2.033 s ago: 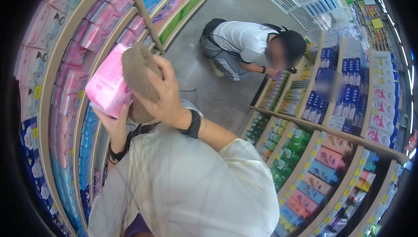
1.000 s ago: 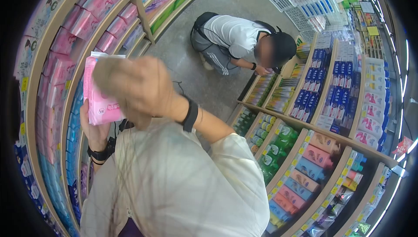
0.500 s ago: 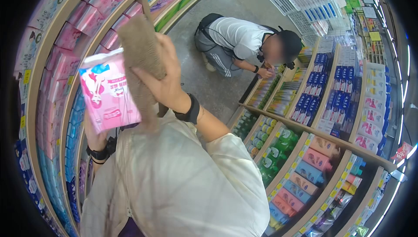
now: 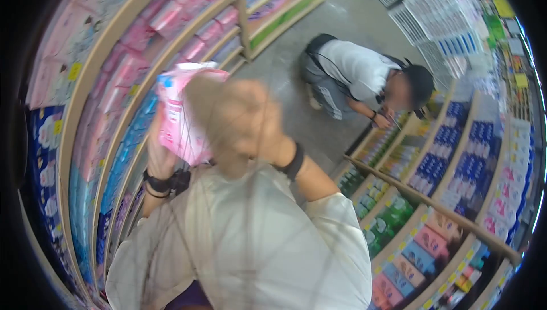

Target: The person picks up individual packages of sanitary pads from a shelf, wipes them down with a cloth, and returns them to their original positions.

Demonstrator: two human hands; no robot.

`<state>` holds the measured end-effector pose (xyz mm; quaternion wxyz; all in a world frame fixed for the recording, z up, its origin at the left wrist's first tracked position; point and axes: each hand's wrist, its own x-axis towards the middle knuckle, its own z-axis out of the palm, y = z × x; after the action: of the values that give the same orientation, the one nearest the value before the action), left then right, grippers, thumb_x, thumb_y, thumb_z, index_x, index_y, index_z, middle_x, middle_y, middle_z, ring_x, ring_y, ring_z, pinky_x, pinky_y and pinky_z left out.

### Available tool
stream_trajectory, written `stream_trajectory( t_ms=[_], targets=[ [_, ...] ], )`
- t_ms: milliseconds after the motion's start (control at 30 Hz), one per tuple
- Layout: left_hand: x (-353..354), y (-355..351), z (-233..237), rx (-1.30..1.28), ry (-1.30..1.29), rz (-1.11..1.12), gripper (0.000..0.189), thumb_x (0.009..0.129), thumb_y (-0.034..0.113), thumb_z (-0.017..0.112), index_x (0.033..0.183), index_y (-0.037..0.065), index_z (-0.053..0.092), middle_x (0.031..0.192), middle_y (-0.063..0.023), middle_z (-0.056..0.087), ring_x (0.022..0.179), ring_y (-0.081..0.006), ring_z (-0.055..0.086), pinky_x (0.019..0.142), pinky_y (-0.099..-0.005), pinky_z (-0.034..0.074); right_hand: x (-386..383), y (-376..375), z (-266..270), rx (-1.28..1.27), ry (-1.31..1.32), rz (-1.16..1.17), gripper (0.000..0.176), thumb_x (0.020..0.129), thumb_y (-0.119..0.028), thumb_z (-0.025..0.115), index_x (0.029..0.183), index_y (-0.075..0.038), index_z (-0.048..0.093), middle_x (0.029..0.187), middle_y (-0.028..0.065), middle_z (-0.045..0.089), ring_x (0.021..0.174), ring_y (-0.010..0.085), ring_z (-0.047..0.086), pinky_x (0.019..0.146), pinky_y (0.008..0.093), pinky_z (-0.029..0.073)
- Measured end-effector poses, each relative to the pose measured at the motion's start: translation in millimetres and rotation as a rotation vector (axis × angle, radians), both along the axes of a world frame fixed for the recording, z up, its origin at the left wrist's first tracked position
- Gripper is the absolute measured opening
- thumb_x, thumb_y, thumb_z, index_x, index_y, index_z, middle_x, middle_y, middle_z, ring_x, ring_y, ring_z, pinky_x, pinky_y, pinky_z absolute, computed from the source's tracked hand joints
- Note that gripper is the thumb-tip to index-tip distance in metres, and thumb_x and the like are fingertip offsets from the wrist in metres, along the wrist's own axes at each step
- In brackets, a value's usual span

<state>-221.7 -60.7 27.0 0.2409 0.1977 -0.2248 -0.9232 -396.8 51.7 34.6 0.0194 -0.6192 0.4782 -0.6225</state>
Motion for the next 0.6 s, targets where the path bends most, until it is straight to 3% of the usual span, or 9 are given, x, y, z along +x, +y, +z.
stream_trajectory(
  t_ms=[33, 67, 200, 267, 333, 400, 467, 533, 600],
  targets=[
    [2, 2, -8, -0.093, 0.011, -0.045, 0.046, 0.095, 0.035, 0.038, 0.127, 0.003, 0.039, 0.121, -0.0117, 0.051, 0.109, -0.0199, 0.052, 0.094, -0.0351, 0.042, -7, 0, -2, 0.135, -0.202, -0.158, 0.039, 0.078, -0.014, 0.059, 0.114, -0.002, 0.051, 0.111, 0.0133, 0.053, 0.096, 0.0248, 0.054, 0.079, 0.0348, 0.044],
    [0, 5, -6, 0.019, 0.059, -0.077, 0.046, 0.094, 0.035, 0.039, 0.127, 0.003, 0.039, 0.121, -0.0117, 0.051, 0.109, -0.0199, 0.052, 0.095, -0.0347, 0.041, -8, -4, -4, 0.277, -0.402, -0.316, 0.042, 0.08, -0.009, 0.059, 0.119, 0.0, 0.047, 0.113, 0.0134, 0.053, 0.099, 0.0233, 0.053, 0.083, 0.0326, 0.044],
    [-11, -1, 5, 0.039, 0.048, 0.045, 0.044, 0.094, 0.03, 0.042, 0.127, 0.001, 0.04, 0.118, -0.0114, 0.053, 0.105, -0.0173, 0.053, 0.09, -0.0313, 0.044, 20, -21, -5, 0.226, -0.699, -0.259, 0.051, 0.08, -0.005, 0.061, 0.125, 0.003, 0.039, 0.117, 0.0118, 0.051, 0.104, 0.0209, 0.051, 0.089, 0.0301, 0.04],
    [-11, -14, -4, -0.13, -0.077, 0.13, 0.045, 0.093, 0.028, 0.045, 0.128, 0.002, 0.04, 0.118, -0.0103, 0.053, 0.106, -0.0174, 0.053, 0.091, -0.0312, 0.042, 32, -27, -9, 0.272, -1.084, -0.034, 0.054, 0.08, -0.008, 0.063, 0.127, 0.004, 0.037, 0.117, 0.0103, 0.051, 0.107, 0.0187, 0.049, 0.091, 0.0302, 0.039],
    [-5, -29, -12, -0.283, -0.206, 0.225, 0.046, 0.091, 0.027, 0.048, 0.128, 0.002, 0.04, 0.119, -0.0093, 0.053, 0.108, -0.0176, 0.052, 0.093, -0.031, 0.04, 28, -28, -14, 0.359, -1.082, 0.108, 0.059, 0.078, -0.009, 0.066, 0.127, 0.003, 0.037, 0.119, 0.0104, 0.05, 0.108, 0.0189, 0.049, 0.093, 0.0306, 0.037],
    [1, -45, -15, -0.727, -0.441, 0.131, 0.05, 0.086, 0.021, 0.056, 0.13, 0.001, 0.041, 0.121, -0.0088, 0.051, 0.108, -0.016, 0.051, 0.093, -0.0287, 0.039, 20, -33, -19, 0.582, -0.931, 0.202, 0.062, 0.076, -0.009, 0.068, 0.128, 0.002, 0.036, 0.121, 0.0101, 0.049, 0.11, 0.0183, 0.047, 0.095, 0.031, 0.036],
    [2, -58, 3, -0.785, -0.427, 0.074, 0.055, 0.081, 0.018, 0.062, 0.13, 0.001, 0.042, 0.126, -0.0093, 0.046, 0.11, -0.0164, 0.049, 0.094, -0.0281, 0.037, 14, -37, -30, 0.609, -0.996, 0.255, 0.063, 0.076, -0.011, 0.068, 0.129, 0.002, 0.036, 0.122, 0.0098, 0.049, 0.112, 0.0183, 0.046, 0.095, 0.0315, 0.036],
    [5, -66, 11, -0.745, -0.21, -0.098, 0.064, 0.077, 0.02, 0.066, 0.133, 0.003, 0.038, 0.126, -0.0085, 0.044, 0.113, -0.0182, 0.045, 0.098, -0.0291, 0.033, 11, -38, -42, 0.656, -1.112, 0.364, 0.061, 0.077, -0.012, 0.067, 0.129, 0.001, 0.036, 0.122, 0.0096, 0.049, 0.112, 0.0183, 0.046, 0.095, 0.0316, 0.036],
    [-2, -61, 13, -0.718, -0.156, -0.057, 0.071, 0.073, 0.022, 0.069, 0.132, 0.002, 0.037, 0.122, -0.0082, 0.046, 0.115, -0.0194, 0.043, 0.1, -0.0299, 0.03, 15, -44, -52, 0.63, -1.178, 0.401, 0.059, 0.08, -0.013, 0.064, 0.129, 0.001, 0.036, 0.123, 0.0099, 0.048, 0.113, 0.0188, 0.047, 0.095, 0.0315, 0.037]
  ],
)
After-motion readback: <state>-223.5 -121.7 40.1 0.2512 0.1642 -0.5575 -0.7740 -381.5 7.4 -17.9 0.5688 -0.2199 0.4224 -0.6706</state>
